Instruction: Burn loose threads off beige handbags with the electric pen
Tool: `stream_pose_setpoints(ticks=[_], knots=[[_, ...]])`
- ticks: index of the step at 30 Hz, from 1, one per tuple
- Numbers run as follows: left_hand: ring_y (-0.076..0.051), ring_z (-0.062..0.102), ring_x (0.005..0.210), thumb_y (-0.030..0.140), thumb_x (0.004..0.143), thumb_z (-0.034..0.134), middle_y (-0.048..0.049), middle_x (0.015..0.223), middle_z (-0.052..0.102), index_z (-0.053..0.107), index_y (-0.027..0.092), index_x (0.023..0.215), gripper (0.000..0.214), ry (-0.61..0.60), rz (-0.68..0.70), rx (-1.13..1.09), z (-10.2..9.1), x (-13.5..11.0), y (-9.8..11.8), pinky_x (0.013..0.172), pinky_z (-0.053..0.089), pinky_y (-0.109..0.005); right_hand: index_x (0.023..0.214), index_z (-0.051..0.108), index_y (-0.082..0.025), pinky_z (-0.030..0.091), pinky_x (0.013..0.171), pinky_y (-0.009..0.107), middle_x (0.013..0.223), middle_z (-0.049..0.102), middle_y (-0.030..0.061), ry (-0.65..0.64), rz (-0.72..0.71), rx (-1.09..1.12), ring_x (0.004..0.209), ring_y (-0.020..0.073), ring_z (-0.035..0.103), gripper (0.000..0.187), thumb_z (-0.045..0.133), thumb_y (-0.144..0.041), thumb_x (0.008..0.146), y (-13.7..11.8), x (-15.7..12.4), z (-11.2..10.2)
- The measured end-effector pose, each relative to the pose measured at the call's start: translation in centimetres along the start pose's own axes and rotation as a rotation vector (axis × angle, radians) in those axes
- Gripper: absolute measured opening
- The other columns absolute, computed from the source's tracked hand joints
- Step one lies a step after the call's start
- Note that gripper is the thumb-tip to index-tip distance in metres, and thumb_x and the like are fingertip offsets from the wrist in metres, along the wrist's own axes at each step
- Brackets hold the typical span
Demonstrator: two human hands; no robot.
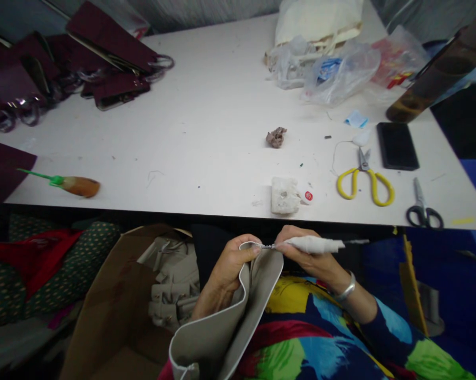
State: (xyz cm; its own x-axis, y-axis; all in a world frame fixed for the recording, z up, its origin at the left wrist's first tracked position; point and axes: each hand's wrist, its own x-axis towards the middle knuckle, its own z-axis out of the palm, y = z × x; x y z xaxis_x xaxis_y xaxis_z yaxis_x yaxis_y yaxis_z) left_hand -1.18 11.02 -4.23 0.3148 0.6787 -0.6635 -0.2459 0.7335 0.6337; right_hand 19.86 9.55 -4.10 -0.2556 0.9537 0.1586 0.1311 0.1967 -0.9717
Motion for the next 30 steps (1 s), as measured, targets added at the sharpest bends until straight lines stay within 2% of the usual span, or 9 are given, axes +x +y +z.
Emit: stream_pose_setpoints(ticks=[4,7,10,14,18,22,25,27,30], knots=[[-0.013,0.056,0.062,0.034,0.054,0.097,-0.0026,0.071,0.065,0.067,0.013,0.082,0.046,-0.017,-0.010,-0.025,-0.1,-0.1,-0.1,0.061,0.041,-0.024,0.096,0.073,-0.024,0.047,0.072,0.038,0.087,0.069,0.0059,-0.179,-0.249,-0.242,0.076,0.0235,0.058,0.025,0.059,-0.038,0.111,-0.9,-0.7,-0.5],[-0.012,0.054,0.060,0.034,0.055,0.097,-0.0016,0.069,0.063,0.066,0.013,0.080,0.045,-0.025,0.002,-0.017,0.1,-0.3,0.0,0.060,0.040,-0.023,0.100,0.074,-0.023,0.046,0.069,0.037,0.085,0.068,0.0066,-0.214,-0.348,-0.399,0.074,0.0229,0.058,0.024,0.058,-0.034,0.113,-1.6,-1.1,-0.8],[-0.011,0.052,0.059,0.035,0.053,0.097,-0.0009,0.068,0.062,0.066,0.013,0.079,0.046,0.009,0.045,0.012,0.4,-0.6,0.0,0.059,0.039,-0.023,0.104,0.075,-0.023,0.050,0.069,0.037,0.088,0.070,0.0066,-0.073,-0.359,-0.305,0.076,0.0234,0.063,0.020,0.062,-0.037,0.111,-1.7,-1.5,-0.9],[-0.010,0.050,0.058,0.040,0.055,0.096,0.0001,0.067,0.060,0.066,0.013,0.079,0.047,0.039,0.096,0.071,0.6,-1.1,0.1,0.058,0.037,-0.022,0.122,0.073,-0.025,0.058,0.079,0.037,0.104,0.074,0.0068,0.159,-0.244,-0.058,0.087,0.0246,0.070,0.018,0.064,-0.036,0.110,-0.8,-2.3,-0.4],[-0.011,0.052,0.064,0.042,0.057,0.096,-0.0010,0.071,0.062,0.068,0.012,0.081,0.047,0.051,0.153,0.152,0.9,-1.6,0.0,0.062,0.039,-0.022,0.131,0.068,-0.028,0.062,0.077,0.035,0.110,0.075,0.0061,0.228,-0.120,0.195,0.087,0.0230,0.074,0.023,0.065,-0.038,0.110,-0.1,-3.1,0.8],[-0.010,0.049,0.062,0.042,0.056,0.096,0.0010,0.068,0.059,0.067,0.013,0.079,0.047,0.086,0.198,0.184,1.0,-2.1,-0.1,0.059,0.038,-0.021,0.126,0.066,-0.026,0.063,0.072,0.030,0.100,0.076,0.0045,0.300,-0.053,0.221,0.078,0.0194,0.074,0.017,0.061,-0.035,0.112,-0.2,-3.4,1.4],[-0.010,0.050,0.060,0.041,0.055,0.097,0.0021,0.067,0.059,0.066,0.014,0.081,0.048,0.171,0.264,0.135,0.2,-3.1,1.4,0.058,0.038,-0.021,0.114,0.067,-0.024,0.062,0.069,0.026,0.093,0.076,0.0031,0.348,-0.053,0.163,0.074,0.0176,0.073,0.011,0.065,-0.034,0.110,-0.8,-3.4,1.5],[-0.011,0.053,0.061,0.041,0.055,0.097,0.0017,0.069,0.062,0.066,0.015,0.083,0.049,0.262,0.326,0.111,-1.1,-4.5,3.7,0.059,0.042,-0.022,0.110,0.067,-0.023,0.062,0.067,0.024,0.090,0.076,0.0023,0.360,-0.047,0.146,0.071,0.0165,0.072,0.011,0.067,-0.034,0.109,-1.2,-3.4,1.6],[-0.014,0.057,0.064,0.039,0.057,0.097,0.0000,0.073,0.066,0.066,0.016,0.087,0.049,0.443,0.476,0.122,-3.8,-7.9,7.9,0.061,0.048,-0.024,0.107,0.067,-0.023,0.061,0.066,0.021,0.088,0.076,0.0017,0.359,-0.045,0.143,0.069,0.0154,0.072,0.013,0.066,-0.035,0.109,-1.8,-3.5,1.7]])
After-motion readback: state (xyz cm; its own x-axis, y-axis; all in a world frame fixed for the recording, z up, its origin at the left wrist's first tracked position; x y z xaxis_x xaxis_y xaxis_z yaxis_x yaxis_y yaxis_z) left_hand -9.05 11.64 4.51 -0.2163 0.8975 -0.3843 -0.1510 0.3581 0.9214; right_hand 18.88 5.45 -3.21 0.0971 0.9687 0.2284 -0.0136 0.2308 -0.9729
